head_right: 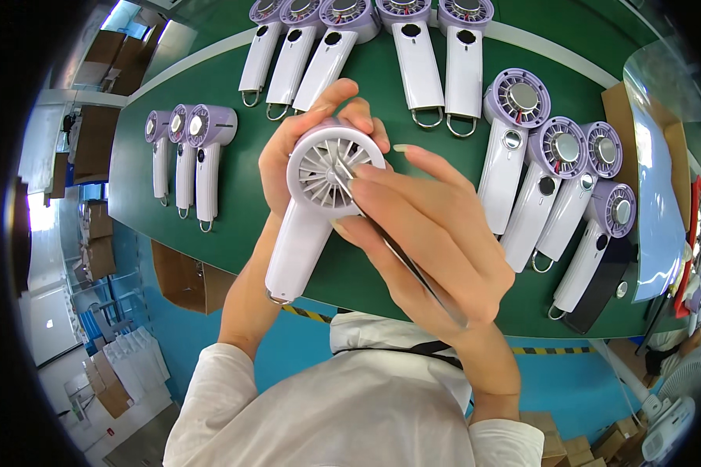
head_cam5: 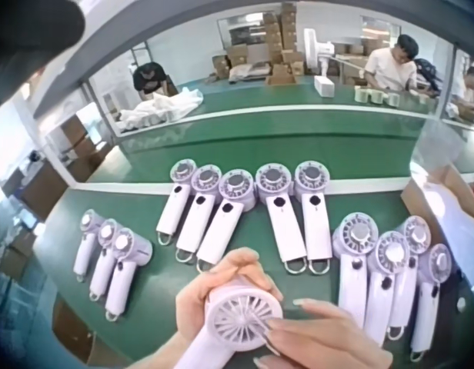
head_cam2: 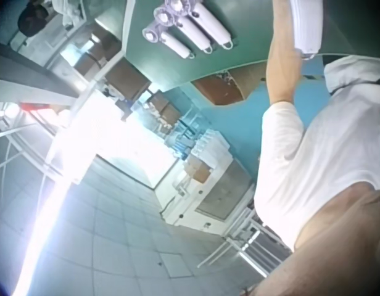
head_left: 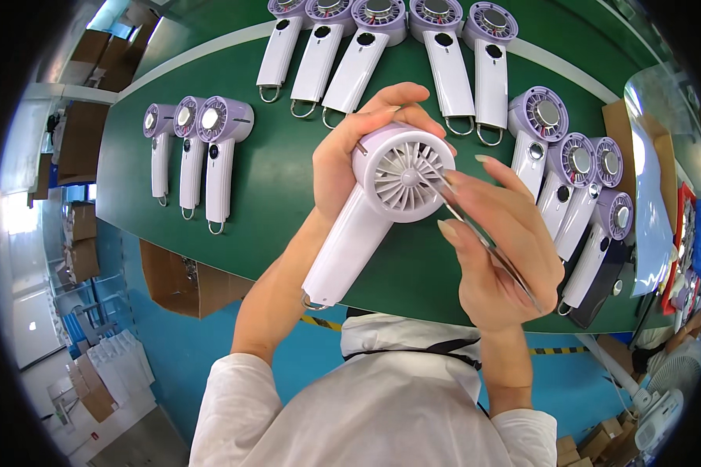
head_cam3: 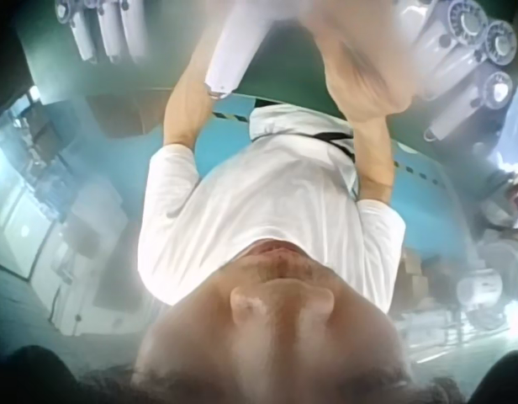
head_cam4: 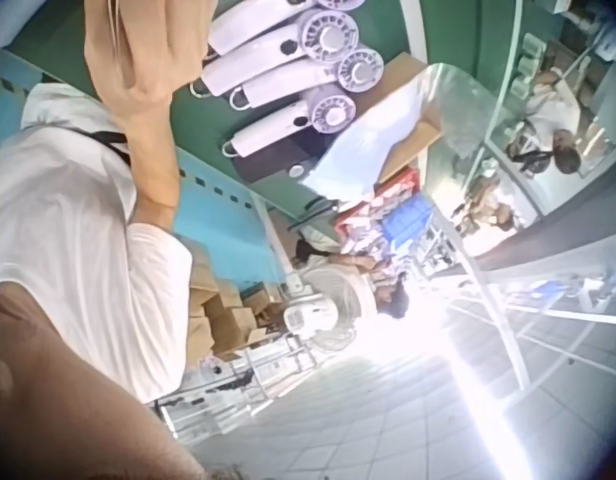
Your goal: Inspecting and testing handheld fans at an assembly line station, including adjusting internal components and checking LED displays.
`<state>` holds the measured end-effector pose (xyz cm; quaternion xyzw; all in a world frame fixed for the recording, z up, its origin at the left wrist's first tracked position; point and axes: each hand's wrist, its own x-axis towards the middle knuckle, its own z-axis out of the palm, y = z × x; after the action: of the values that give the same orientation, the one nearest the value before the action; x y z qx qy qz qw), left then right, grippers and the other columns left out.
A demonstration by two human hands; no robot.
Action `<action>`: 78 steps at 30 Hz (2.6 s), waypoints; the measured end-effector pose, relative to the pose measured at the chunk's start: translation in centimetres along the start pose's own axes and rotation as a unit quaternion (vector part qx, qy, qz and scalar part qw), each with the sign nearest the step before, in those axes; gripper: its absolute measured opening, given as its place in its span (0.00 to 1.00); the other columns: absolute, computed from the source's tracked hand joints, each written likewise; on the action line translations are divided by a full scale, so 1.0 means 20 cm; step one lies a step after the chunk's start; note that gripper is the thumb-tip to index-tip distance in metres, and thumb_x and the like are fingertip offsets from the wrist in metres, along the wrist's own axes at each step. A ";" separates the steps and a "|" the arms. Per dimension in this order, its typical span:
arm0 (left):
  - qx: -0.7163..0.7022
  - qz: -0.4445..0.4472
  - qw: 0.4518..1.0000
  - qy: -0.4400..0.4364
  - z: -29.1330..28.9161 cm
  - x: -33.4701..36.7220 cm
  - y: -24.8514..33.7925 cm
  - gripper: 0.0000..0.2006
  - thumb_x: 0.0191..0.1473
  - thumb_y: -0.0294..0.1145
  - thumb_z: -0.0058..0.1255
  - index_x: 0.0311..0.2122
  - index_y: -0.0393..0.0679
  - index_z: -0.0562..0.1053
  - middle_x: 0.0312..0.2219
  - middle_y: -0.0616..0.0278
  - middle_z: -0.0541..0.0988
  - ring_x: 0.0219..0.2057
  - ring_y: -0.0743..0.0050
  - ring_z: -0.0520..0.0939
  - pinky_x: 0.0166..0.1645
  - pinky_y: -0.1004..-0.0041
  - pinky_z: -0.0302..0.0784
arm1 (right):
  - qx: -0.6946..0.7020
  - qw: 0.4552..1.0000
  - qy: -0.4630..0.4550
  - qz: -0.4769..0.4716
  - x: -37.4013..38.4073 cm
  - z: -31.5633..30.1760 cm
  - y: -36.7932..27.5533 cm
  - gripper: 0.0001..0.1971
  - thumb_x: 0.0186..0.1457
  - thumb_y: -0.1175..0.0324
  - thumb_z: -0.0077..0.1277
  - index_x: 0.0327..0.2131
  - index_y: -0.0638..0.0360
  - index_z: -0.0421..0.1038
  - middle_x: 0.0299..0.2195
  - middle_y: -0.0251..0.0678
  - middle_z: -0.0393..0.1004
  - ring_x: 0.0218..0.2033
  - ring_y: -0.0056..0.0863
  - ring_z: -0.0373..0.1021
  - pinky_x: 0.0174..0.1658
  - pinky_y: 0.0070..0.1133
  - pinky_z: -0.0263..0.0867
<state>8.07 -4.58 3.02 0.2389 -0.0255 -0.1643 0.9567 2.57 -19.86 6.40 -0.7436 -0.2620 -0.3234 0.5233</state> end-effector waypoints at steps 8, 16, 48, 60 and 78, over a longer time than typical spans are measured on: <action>0.062 0.013 0.998 0.013 0.00 -0.02 0.01 0.21 0.57 0.36 0.35 0.52 0.37 0.67 0.34 0.51 0.78 0.38 0.50 0.78 0.44 0.61 0.75 | 0.003 1.000 0.008 0.018 -0.01 0.00 -0.01 0.12 0.48 0.83 0.57 0.39 0.74 0.73 0.33 0.52 0.79 0.35 0.40 0.77 0.51 0.42 0.68; 0.148 0.038 0.988 0.033 0.05 -0.03 0.00 0.21 0.57 0.37 0.34 0.52 0.37 0.65 0.35 0.50 0.78 0.37 0.51 0.80 0.45 0.60 0.75 | -0.046 0.999 0.010 0.006 -0.01 0.02 0.00 0.11 0.46 0.84 0.58 0.37 0.73 0.75 0.33 0.48 0.79 0.35 0.38 0.76 0.47 0.40 0.71; 0.081 0.035 0.996 0.025 0.05 -0.05 -0.02 0.20 0.58 0.38 0.34 0.51 0.38 0.66 0.33 0.52 0.77 0.37 0.52 0.78 0.45 0.60 0.74 | -0.067 0.997 0.025 -0.020 -0.06 0.08 -0.01 0.13 0.49 0.80 0.59 0.41 0.72 0.73 0.36 0.49 0.78 0.37 0.41 0.76 0.45 0.39 0.71; 0.070 0.052 0.996 0.003 0.03 -0.04 -0.03 0.19 0.56 0.34 0.38 0.50 0.34 0.65 0.34 0.47 0.79 0.36 0.58 0.81 0.42 0.67 0.78 | -0.068 0.997 0.027 0.019 -0.03 0.07 -0.03 0.17 0.38 0.78 0.66 0.36 0.65 0.77 0.34 0.41 0.80 0.33 0.33 0.76 0.49 0.38 0.70; 0.085 0.059 0.994 0.027 0.07 -0.03 0.03 0.20 0.56 0.36 0.40 0.49 0.33 0.64 0.36 0.46 0.77 0.38 0.58 0.80 0.45 0.67 0.76 | -0.109 0.993 0.040 0.006 0.01 0.11 -0.04 0.17 0.38 0.78 0.66 0.36 0.66 0.76 0.33 0.39 0.79 0.33 0.31 0.76 0.55 0.42 0.64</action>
<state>7.44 -4.54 4.48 0.3218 -0.0278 -0.0979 0.9413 2.54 -17.51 6.47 -0.7844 -0.1998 -0.3765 0.4507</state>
